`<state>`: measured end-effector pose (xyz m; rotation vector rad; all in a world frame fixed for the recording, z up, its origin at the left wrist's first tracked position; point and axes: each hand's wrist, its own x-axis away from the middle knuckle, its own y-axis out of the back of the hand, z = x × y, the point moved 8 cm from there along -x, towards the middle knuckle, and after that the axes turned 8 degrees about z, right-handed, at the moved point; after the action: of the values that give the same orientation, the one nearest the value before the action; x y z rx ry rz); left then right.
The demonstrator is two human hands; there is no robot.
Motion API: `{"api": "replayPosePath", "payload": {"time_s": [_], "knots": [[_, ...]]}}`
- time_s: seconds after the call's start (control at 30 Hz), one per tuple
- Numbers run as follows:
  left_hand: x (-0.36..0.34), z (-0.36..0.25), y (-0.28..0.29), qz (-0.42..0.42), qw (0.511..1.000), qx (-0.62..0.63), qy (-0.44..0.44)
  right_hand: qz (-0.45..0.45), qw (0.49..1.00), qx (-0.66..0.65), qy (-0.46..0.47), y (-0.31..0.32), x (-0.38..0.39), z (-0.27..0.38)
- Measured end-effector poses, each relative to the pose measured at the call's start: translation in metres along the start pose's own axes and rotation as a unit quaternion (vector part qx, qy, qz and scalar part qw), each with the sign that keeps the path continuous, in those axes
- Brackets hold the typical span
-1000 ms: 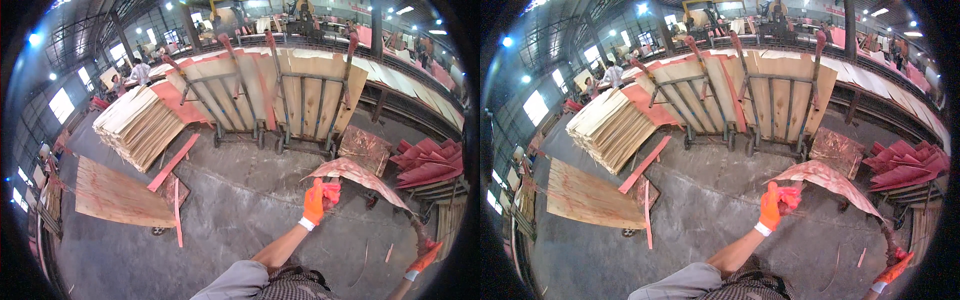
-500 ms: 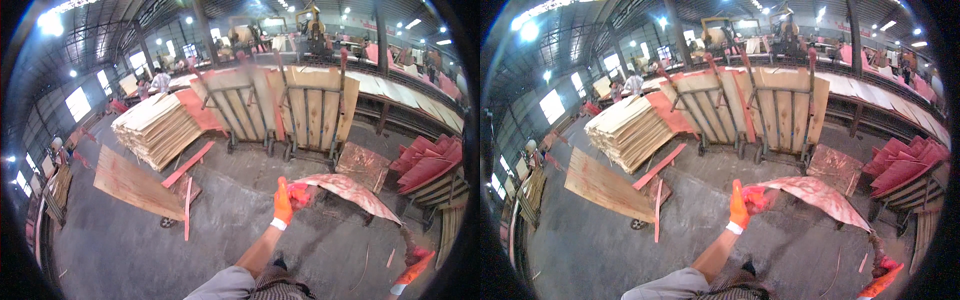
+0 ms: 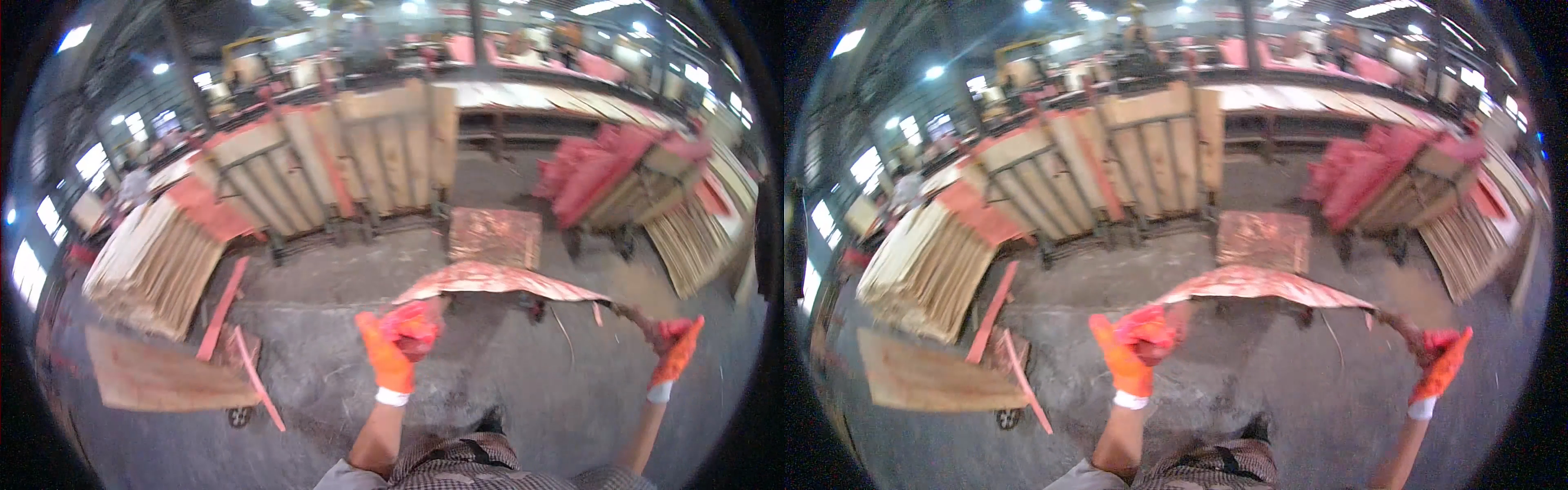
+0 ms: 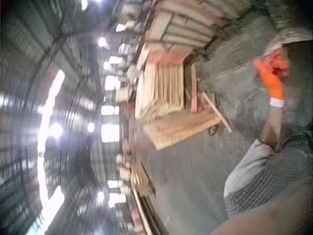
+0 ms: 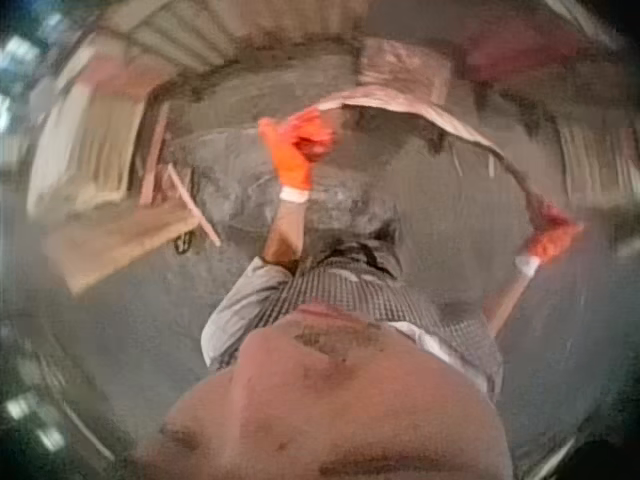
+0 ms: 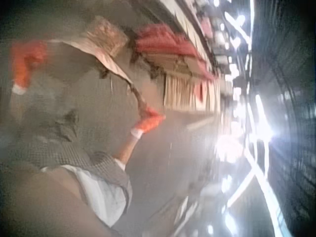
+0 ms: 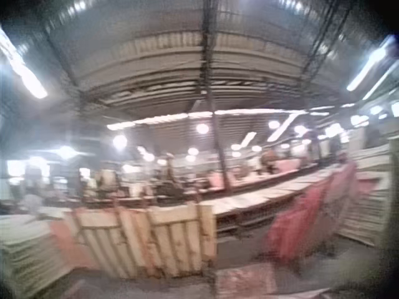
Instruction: Feeding veneer sheets into a rolling machine, cleaning the rollers with a scraper, and transporting a stack of veneer on a rack.
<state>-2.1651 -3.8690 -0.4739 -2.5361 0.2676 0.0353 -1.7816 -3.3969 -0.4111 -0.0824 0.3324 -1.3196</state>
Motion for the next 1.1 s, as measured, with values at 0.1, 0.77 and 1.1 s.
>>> {"api": "replayPosePath", "payload": {"time_s": [0.1, 0.77, 1.1], "knots": [[0.039, -0.046, -0.017, 0.064, 0.996, 0.008, 0.059, -0.052, 0.998, 0.017, -0.008, 0.030, 0.044, 0.034], [0.297, -0.277, 0.017, 0.323, 0.792, -0.452, -0.254, 0.057, 0.978, 0.166, 0.112, 0.135, 0.322, 0.241], [0.388, -0.327, 0.159, 0.420, 0.870, -0.256, -0.029, -0.058, 0.977, 0.168, 0.120, 0.212, 0.523, 0.304]]}}
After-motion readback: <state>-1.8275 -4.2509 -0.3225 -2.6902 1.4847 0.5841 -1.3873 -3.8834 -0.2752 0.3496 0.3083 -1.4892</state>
